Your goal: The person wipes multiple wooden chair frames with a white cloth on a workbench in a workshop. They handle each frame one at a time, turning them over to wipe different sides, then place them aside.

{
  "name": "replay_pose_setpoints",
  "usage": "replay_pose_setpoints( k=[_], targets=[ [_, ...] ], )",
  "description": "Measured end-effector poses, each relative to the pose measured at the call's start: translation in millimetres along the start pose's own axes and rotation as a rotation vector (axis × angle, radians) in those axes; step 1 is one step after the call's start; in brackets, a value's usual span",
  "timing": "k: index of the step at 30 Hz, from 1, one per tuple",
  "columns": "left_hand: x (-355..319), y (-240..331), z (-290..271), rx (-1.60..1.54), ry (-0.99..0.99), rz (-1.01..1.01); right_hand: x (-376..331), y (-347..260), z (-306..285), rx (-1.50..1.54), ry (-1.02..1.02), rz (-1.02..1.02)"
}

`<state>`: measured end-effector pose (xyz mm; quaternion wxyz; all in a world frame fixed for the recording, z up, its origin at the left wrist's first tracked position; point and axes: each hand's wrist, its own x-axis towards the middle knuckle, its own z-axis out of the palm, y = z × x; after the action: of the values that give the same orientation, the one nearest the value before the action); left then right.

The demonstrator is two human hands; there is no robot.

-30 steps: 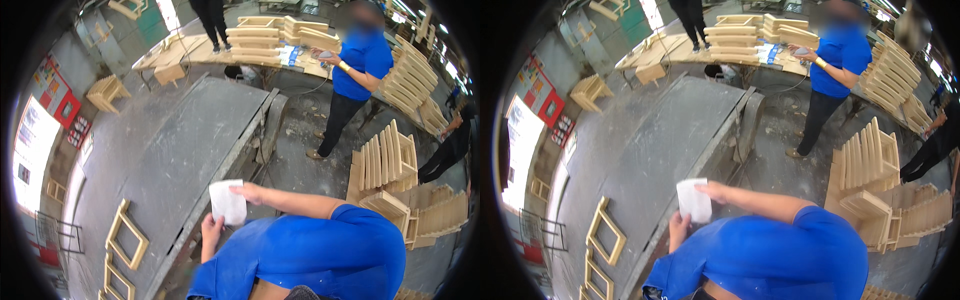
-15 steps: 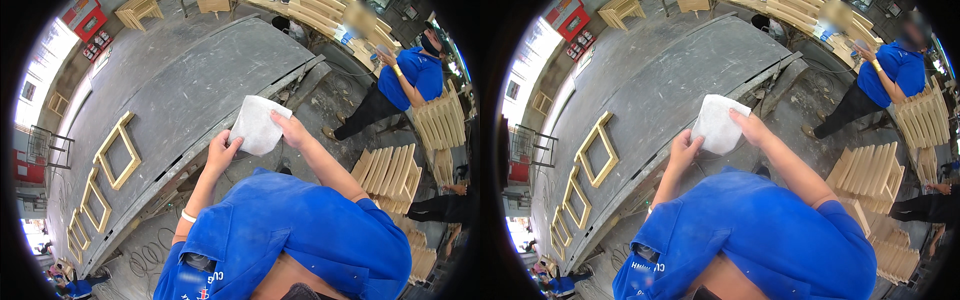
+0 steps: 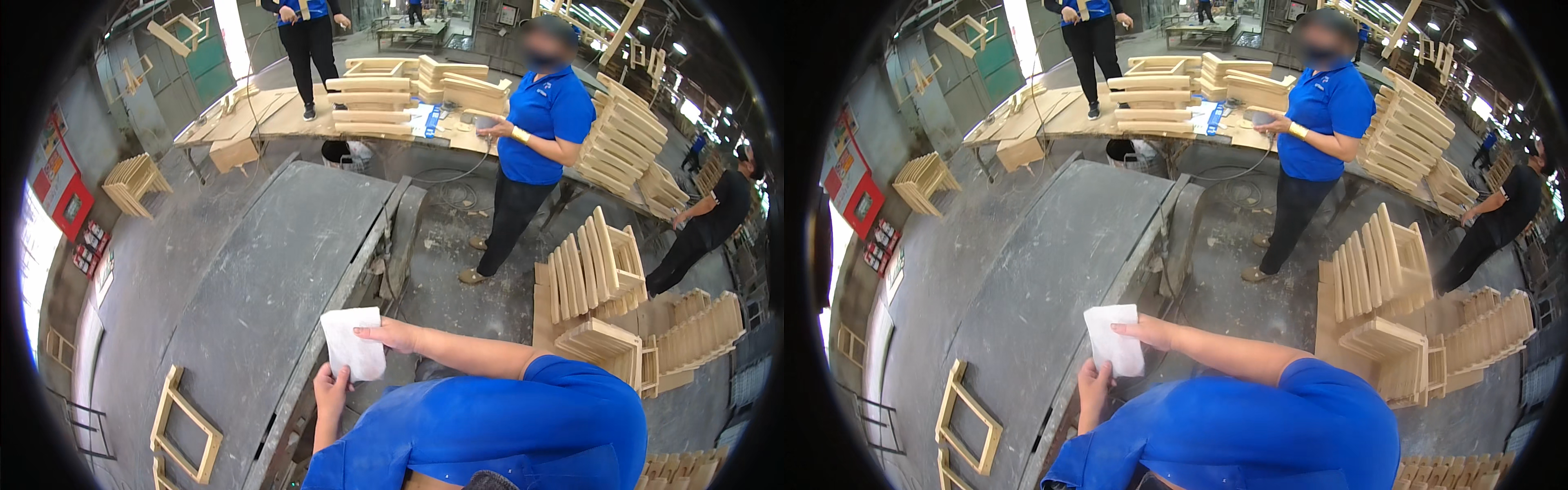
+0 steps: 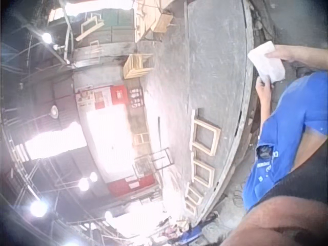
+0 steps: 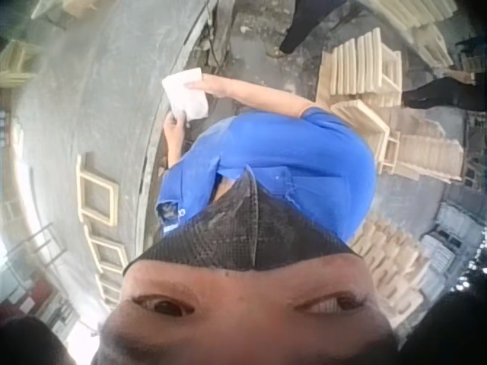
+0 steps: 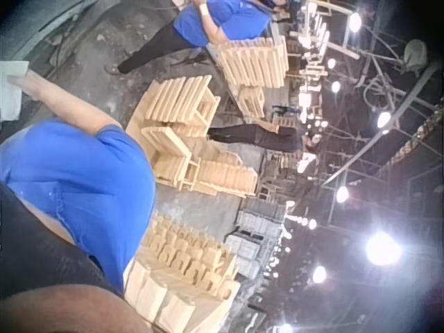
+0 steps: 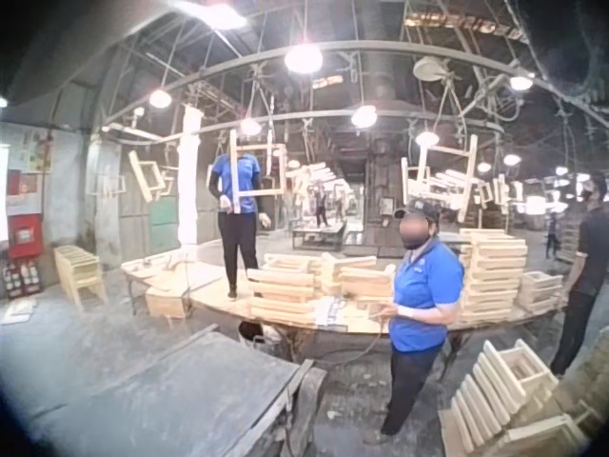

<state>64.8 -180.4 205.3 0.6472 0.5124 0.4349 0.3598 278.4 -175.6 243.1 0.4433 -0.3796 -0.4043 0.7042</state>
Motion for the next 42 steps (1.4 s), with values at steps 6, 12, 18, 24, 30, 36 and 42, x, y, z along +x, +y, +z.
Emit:
replay_pose_setpoints(
  k=[6, 12, 18, 24, 30, 36, 42],
  targets=[
    [40, -27, -6, -0.008, -0.235, -0.166, 35, 3, -60, -0.218, 0.063, 0.024],
    [56, -43, 6, -0.276, -0.544, -0.297, 72, -16, -140, -0.903, 0.130, -0.041],
    [110, -40, 33, 0.064, -0.351, -0.390, 88, 15, -172, -1.542, -0.165, -0.102],
    [162, -29, 68, 0.243, -0.309, -0.427, 99, 37, -200, -1.474, -0.391, 0.000],
    [195, -23, 87, 0.337, -0.315, -0.442, 103, 31, -232, -1.361, -0.417, 0.076],
    [212, -22, 97, 0.395, -0.332, -0.436, 100, 17, -245, -1.397, -0.367, 0.143],
    [218, -19, 98, 0.428, -0.333, -0.424, 97, 7, -255, -1.403, -0.326, 0.098]
  ],
)
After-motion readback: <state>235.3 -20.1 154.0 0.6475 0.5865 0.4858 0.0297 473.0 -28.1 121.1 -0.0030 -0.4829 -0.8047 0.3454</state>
